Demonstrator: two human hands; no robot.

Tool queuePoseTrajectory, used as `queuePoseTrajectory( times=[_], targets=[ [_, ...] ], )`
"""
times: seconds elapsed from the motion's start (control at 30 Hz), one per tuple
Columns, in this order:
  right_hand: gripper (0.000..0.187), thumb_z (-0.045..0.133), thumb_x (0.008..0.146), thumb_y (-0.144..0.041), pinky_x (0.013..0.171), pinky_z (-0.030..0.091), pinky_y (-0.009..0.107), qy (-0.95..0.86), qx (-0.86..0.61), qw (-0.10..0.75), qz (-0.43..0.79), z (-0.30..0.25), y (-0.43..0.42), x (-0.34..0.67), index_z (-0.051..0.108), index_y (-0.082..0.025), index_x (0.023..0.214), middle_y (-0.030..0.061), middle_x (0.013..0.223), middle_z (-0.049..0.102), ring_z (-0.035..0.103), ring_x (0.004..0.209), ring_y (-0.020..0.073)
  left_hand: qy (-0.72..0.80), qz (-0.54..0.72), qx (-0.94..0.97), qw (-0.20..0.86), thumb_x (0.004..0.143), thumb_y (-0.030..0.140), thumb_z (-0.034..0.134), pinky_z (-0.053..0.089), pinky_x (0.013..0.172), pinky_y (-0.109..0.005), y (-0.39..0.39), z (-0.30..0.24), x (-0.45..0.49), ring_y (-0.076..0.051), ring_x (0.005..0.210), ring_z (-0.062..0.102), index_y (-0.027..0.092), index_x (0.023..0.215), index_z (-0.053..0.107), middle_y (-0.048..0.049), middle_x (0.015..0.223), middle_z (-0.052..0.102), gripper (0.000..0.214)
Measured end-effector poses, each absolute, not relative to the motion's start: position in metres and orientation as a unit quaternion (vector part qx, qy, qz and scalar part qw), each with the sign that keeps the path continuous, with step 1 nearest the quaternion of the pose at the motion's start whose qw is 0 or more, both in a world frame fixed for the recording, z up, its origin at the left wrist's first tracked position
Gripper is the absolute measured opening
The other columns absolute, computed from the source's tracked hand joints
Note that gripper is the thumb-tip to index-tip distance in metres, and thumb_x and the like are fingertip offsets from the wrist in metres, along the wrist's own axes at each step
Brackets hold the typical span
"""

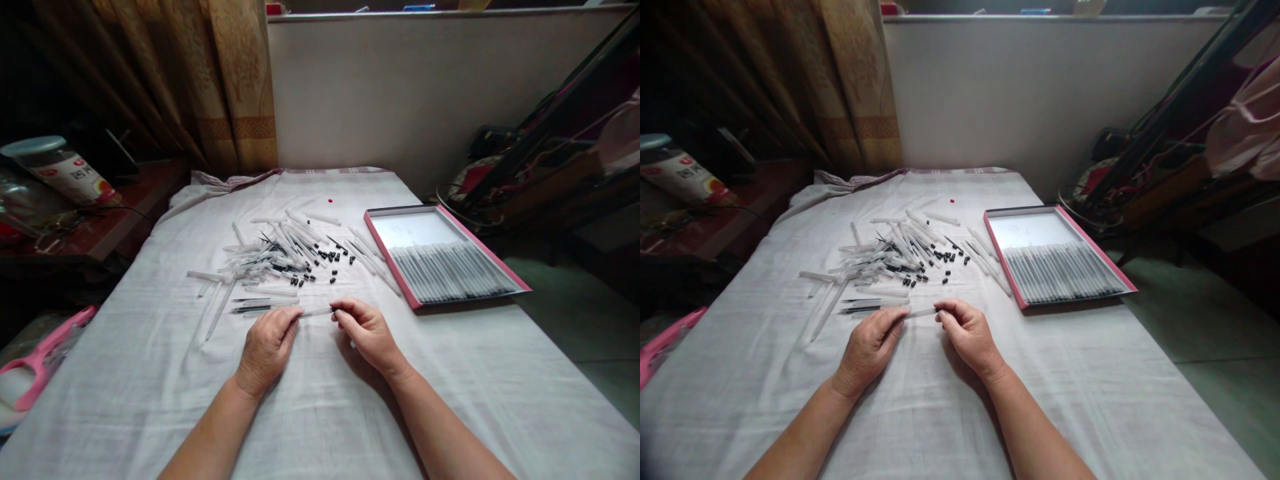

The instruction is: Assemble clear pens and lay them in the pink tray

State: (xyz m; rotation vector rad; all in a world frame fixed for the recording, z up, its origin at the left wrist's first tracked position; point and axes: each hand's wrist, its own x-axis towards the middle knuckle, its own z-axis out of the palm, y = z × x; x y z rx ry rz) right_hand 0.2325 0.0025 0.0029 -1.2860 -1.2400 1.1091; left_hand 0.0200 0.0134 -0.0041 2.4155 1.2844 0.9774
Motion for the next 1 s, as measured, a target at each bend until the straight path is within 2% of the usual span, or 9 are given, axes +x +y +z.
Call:
queuePoseTrajectory(
  times=[0.17, 0.37, 0.53, 0.7, 0.77, 0.83, 0.9, 1.0],
  targets=[
    [0.017, 0.061, 0.080, -0.027, 0.069, 0.054, 0.029, -0.564, -0.516, 0.510, 0.393, -0.002, 0.002, 0.236, 0.075, -0.021, 0.088, 0.0052, 0.083, 0.074, 0.067, 0.074, 0.0171, 0.428, 0.338, 0.831, 0.112, 0.093, 0.018, 0.050, 0.054, 0.084, -0.032, 0.014, -0.004, 0.020, -0.019, 0.093, 0.068, 0.021, 0.112, 0.062, -0.0063, 0.102, 0.073, 0.023],
    [0.021, 0.056, 0.087, -0.034, 0.058, 0.051, 0.025, -0.575, -0.538, 0.459, 0.411, -0.004, 0.001, 0.239, 0.070, -0.019, 0.091, 0.0036, 0.074, 0.072, 0.064, 0.060, 0.0144, 0.404, 0.352, 0.837, 0.115, 0.093, 0.016, 0.050, 0.055, 0.084, -0.030, 0.013, -0.002, 0.021, -0.017, 0.092, 0.068, 0.021, 0.112, 0.063, -0.0060, 0.100, 0.073, 0.023],
    [0.031, 0.047, 0.093, -0.037, 0.057, 0.046, 0.023, -0.654, -0.562, 0.392, 0.322, -0.001, 0.001, 0.240, 0.060, -0.021, 0.070, 0.0011, 0.062, 0.066, 0.060, 0.056, 0.0133, 0.404, 0.346, 0.838, 0.121, 0.092, 0.017, 0.050, 0.055, 0.084, -0.031, 0.012, -0.002, 0.021, -0.018, 0.093, 0.069, 0.022, 0.111, 0.064, -0.0063, 0.101, 0.073, 0.024],
    [0.048, 0.040, 0.094, -0.044, 0.052, 0.039, 0.024, -0.674, -0.586, 0.373, 0.251, 0.002, 0.001, 0.241, 0.053, -0.022, 0.054, 0.0015, 0.050, 0.058, 0.055, 0.047, 0.0129, 0.396, 0.338, 0.844, 0.132, 0.093, 0.018, 0.049, 0.056, 0.083, -0.031, 0.011, -0.001, 0.023, -0.018, 0.092, 0.069, 0.021, 0.111, 0.065, -0.0073, 0.100, 0.073, 0.024],
    [0.043, 0.039, 0.095, -0.042, 0.054, 0.042, 0.024, -0.668, -0.581, 0.377, 0.273, 0.002, -0.001, 0.241, 0.059, -0.021, 0.063, 0.0013, 0.054, 0.061, 0.057, 0.049, 0.0133, 0.402, 0.334, 0.841, 0.141, 0.092, 0.019, 0.050, 0.056, 0.084, -0.031, 0.011, -0.001, 0.023, -0.019, 0.093, 0.069, 0.021, 0.111, 0.065, -0.0072, 0.100, 0.074, 0.024],
    [0.027, 0.044, 0.093, -0.037, 0.058, 0.046, 0.025, -0.658, -0.567, 0.390, 0.306, 0.001, -0.003, 0.243, 0.065, -0.021, 0.086, 0.0017, 0.066, 0.068, 0.061, 0.056, 0.0142, 0.413, 0.338, 0.832, 0.150, 0.093, 0.020, 0.050, 0.056, 0.084, -0.031, 0.012, -0.001, 0.023, -0.018, 0.093, 0.070, 0.022, 0.111, 0.065, -0.0067, 0.100, 0.074, 0.024],
    [0.021, 0.049, 0.090, -0.032, 0.064, 0.049, 0.025, -0.649, -0.551, 0.407, 0.332, -0.001, -0.004, 0.244, 0.062, -0.021, 0.102, 0.0032, 0.080, 0.071, 0.065, 0.066, 0.0154, 0.418, 0.344, 0.826, 0.157, 0.093, 0.020, 0.050, 0.056, 0.084, -0.030, 0.012, -0.001, 0.023, -0.018, 0.092, 0.070, 0.022, 0.110, 0.065, -0.0062, 0.099, 0.074, 0.023],
    [0.017, 0.051, 0.088, -0.028, 0.069, 0.050, 0.026, -0.655, -0.542, 0.415, 0.324, -0.002, -0.004, 0.245, 0.062, -0.021, 0.098, 0.0047, 0.087, 0.071, 0.066, 0.075, 0.0167, 0.420, 0.350, 0.822, 0.163, 0.092, 0.020, 0.051, 0.056, 0.083, -0.030, 0.013, -0.001, 0.022, -0.018, 0.091, 0.070, 0.021, 0.109, 0.065, -0.0060, 0.099, 0.074, 0.022]
  ],
)
